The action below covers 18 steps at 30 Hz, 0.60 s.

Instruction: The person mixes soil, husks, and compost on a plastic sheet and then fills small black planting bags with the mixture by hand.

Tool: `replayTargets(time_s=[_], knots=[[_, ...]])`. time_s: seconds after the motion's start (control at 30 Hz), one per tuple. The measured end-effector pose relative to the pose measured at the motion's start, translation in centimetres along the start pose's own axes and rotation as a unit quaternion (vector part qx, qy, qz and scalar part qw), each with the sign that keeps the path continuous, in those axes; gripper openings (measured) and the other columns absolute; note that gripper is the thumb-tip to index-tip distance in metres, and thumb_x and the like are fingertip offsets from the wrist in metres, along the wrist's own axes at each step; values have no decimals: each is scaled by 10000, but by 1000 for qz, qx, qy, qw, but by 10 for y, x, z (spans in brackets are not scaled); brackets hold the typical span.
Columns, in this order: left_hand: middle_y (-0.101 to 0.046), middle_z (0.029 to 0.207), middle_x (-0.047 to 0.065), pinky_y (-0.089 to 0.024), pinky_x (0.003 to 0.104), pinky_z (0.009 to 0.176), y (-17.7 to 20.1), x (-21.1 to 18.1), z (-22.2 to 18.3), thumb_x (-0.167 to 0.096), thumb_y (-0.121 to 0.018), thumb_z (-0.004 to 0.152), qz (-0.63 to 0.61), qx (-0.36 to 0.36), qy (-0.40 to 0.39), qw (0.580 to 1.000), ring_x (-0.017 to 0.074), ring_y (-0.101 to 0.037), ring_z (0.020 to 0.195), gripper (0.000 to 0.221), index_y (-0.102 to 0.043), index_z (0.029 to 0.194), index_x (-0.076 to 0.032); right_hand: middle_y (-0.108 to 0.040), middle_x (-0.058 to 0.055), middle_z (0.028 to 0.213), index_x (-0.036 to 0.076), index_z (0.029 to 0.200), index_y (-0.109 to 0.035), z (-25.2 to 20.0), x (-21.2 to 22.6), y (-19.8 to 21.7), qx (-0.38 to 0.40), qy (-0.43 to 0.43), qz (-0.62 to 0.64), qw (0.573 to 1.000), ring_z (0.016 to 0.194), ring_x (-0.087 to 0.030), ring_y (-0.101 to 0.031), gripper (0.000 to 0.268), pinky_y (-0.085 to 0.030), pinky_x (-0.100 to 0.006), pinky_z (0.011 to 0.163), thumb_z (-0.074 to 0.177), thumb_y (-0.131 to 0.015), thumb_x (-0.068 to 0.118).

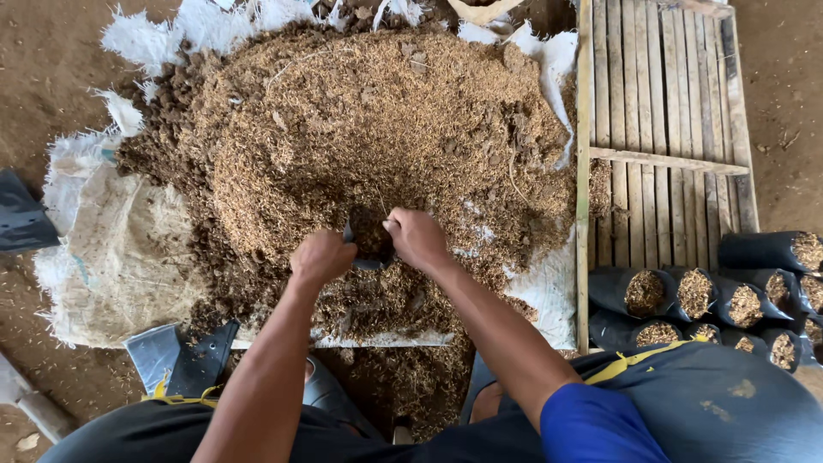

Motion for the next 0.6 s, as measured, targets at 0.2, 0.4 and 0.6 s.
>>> replayTargets(time_s=[0.2,0.4,0.6], knots=[[-752,1123,250,-547,532,950,54,-14,-14,-376,-603,832,-25,2,-28,999,428,-690,1160,449,-812,1148,-136,-731,-109,834,155,980,-749,-17,59,54,35,-37,-5,999,869,-329,-739,192,-576,-443,774,995,-591,263],[-752,1172,236,-536,530,1007,55,-36,-37,-302,-521,867,7,20,-31,999,397,-668,1220,473,-785,1196,-89,-708,-94,794,150,965,-704,-9,39,35,50,-32,-20,998,827,-320,-744,211,-577,-435,704,1009,-534,269],[-726,1182,277,-533,546,961,4,8,1,-512,-601,844,-41,11,-14,999,437,-662,1206,530,-805,1096,-93,-735,-199,930,141,1038,-672,-11,2,2,64,-60,-2,996,978,-450,-711,253,-561,-550,802,972,-546,351]])
Point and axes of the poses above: each hand's wrist, its own z-axis towards the middle knuckle, its own y-axis out of the back of the hand, x = y × z, the point moved 8 cm from there along z, towards the middle knuckle
